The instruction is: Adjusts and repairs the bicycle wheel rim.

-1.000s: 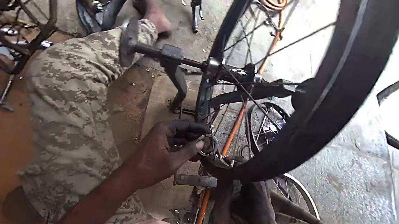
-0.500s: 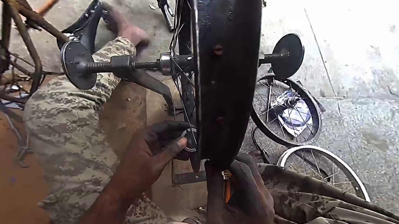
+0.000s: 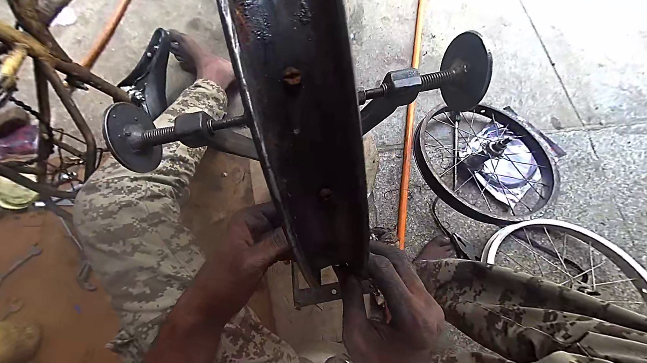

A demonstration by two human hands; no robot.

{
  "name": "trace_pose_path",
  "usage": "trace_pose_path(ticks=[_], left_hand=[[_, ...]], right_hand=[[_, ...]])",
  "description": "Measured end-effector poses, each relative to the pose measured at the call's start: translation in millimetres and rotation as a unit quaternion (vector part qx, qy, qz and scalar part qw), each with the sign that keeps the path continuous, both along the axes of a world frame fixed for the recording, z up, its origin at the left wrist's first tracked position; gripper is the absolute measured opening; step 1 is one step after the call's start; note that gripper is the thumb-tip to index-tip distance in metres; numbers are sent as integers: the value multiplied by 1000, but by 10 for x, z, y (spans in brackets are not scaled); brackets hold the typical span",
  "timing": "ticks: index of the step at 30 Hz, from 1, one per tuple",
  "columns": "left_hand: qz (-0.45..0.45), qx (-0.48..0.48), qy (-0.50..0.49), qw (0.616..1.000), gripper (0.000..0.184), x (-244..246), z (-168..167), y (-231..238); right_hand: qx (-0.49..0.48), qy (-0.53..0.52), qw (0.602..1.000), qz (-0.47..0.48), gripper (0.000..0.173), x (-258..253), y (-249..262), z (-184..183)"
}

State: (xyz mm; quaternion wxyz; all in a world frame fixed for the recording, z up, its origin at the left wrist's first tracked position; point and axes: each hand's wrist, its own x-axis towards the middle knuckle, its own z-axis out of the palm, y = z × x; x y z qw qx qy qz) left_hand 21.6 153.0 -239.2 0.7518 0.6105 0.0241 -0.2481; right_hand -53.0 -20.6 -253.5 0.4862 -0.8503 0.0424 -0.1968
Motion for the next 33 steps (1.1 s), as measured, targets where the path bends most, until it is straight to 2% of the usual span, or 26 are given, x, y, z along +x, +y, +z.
trace_pose_path(ticks=[5, 8, 11, 13, 14, 16, 17, 19, 21, 24, 27, 29, 31, 33], left_hand=[[24, 60, 40, 997, 30, 30, 71, 24], [31, 52, 63, 996, 34, 70, 73, -1], [2, 34, 64, 997, 32, 98, -10, 71], [13, 94, 58, 994, 35, 94, 14, 38], [12, 154, 45, 987, 35, 98, 33, 4], [-17, 303, -3, 953, 32, 122, 33, -51], [-25, 348, -36, 936, 31, 124, 23, -81], [-10, 383, -115, 917, 31, 95, -23, -156], [3, 352, -125, 928, 32, 65, -37, -158], [-22, 271, -72, 960, 23, 127, -51, -66], [-31, 186, -22, 982, 30, 140, -105, 78], [-1, 184, -13, 983, 31, 97, -94, 37], [42, 274, -24, 961, 29, 57, -74, -52], [66, 433, -2, 899, 28, 65, 7, -147]], right_hand=[[-7, 11, 1000, -9, 15, -7, 23, -39], [-2, 19, 1000, -8, 17, -6, 33, -71], [-2, 14, 1000, -14, 18, -1, 51, -103], [-4, 20, 1000, -18, 18, -3, 59, -120], [-6, 27, 999, -19, 19, -8, 66, -130], [-7, 39, 999, -20, 19, -7, 77, -146], [-7, 43, 999, -21, 20, -3, 79, -154], [-9, 48, 999, -22, 20, 2, 77, -166], [-10, 46, 999, -22, 22, -12, 87, -171], [5, -4, 1000, -14, 20, -19, 91, -93], [20, -48, 998, -19, 16, -29, 114, -4], [6, -35, 999, -32, 18, -24, 131, -11], [-7, -7, 999, -34, 22, -20, 138, -47], [-4, 7, 1000, -28, 23, -24, 126, -57]])
